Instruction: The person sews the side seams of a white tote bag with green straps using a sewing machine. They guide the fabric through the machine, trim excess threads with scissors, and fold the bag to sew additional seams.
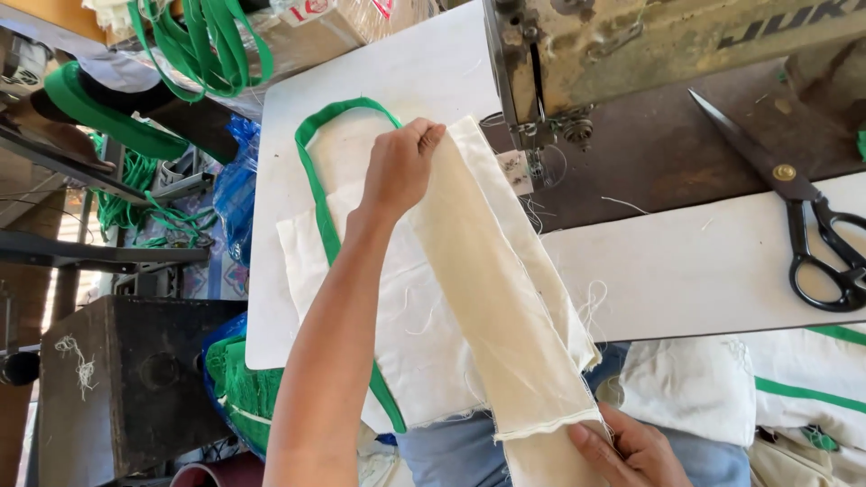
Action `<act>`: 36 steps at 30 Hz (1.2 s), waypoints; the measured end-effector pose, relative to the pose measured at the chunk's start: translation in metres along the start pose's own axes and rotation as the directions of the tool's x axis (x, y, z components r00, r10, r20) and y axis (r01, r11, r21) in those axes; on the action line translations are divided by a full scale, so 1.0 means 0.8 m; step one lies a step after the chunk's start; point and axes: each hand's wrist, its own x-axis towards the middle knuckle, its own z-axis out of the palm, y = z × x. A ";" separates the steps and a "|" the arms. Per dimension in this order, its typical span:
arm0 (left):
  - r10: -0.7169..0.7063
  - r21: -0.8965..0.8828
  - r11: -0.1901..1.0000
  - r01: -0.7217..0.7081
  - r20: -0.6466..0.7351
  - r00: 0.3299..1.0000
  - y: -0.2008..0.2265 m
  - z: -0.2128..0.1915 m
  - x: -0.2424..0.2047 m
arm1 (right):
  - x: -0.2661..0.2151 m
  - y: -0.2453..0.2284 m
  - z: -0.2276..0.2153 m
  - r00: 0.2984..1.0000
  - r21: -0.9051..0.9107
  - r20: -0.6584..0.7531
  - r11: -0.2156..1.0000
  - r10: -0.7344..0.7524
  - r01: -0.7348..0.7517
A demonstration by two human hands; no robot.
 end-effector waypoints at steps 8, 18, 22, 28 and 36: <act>0.073 0.049 0.996 -0.071 -0.038 0.997 -0.041 0.057 0.046 | -0.002 -0.044 0.007 0.998 0.214 -0.049 0.976 0.049 -0.037; -0.094 -0.014 0.995 0.095 0.067 0.993 -0.008 0.036 0.044 | 0.021 -0.057 0.002 0.980 0.276 -0.060 0.946 0.192 -0.168; -0.117 -0.020 0.993 0.117 0.008 0.993 -0.018 0.046 0.040 | 0.023 -0.050 0.004 0.976 0.323 -0.063 0.929 0.209 -0.179; -0.124 -0.028 0.992 0.123 -0.065 0.990 -0.017 0.056 0.036 | 0.023 -0.052 -0.002 0.969 0.250 -0.068 0.944 0.237 -0.214; 0.415 0.398 0.866 -0.303 -0.233 0.880 -0.018 0.088 0.014 | 0.017 -0.046 0.003 0.957 0.046 -0.131 0.965 0.260 -0.257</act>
